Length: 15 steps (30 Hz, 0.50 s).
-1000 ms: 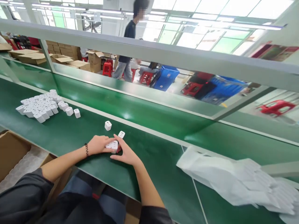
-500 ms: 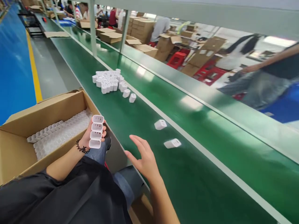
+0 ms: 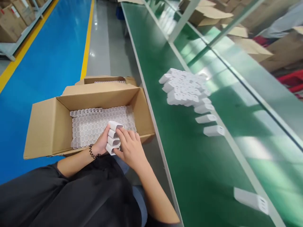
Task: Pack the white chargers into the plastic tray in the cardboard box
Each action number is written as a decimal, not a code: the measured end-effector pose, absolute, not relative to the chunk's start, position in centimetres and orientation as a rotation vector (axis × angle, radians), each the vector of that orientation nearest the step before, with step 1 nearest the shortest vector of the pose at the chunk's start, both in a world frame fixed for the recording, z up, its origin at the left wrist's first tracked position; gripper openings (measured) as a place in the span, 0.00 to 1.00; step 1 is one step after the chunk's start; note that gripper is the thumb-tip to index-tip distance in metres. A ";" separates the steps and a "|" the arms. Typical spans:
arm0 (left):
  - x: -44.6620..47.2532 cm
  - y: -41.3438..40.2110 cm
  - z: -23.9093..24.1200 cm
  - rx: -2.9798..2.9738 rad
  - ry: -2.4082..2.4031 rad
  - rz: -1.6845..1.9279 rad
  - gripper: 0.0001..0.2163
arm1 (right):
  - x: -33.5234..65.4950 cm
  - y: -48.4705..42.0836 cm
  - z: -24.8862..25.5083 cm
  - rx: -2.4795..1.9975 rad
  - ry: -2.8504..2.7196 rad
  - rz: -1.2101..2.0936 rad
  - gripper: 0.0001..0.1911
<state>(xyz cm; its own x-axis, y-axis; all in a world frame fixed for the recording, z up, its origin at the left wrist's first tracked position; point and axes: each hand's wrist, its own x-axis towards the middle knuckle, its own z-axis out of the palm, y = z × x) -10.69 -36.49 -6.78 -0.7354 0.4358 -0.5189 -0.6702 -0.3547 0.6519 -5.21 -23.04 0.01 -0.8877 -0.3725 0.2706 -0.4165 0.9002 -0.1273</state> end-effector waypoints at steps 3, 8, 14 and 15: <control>-12.7 -40.0 -7.5 -0.280 1.379 2.060 0.32 | -9.0 -23.9 -1.4 0.742 -2.827 0.418 0.30; -14.4 -53.0 -6.1 0.150 2.651 1.586 0.27 | -17.0 -25.8 -5.1 1.083 -2.875 0.421 0.32; -13.3 -63.4 -7.6 -0.200 3.145 0.762 0.29 | -26.2 -35.9 -12.8 1.737 -2.909 0.097 0.32; -13.2 -63.6 -8.1 -0.199 3.112 0.798 0.29 | -27.3 -38.0 -14.1 1.802 -2.889 0.097 0.32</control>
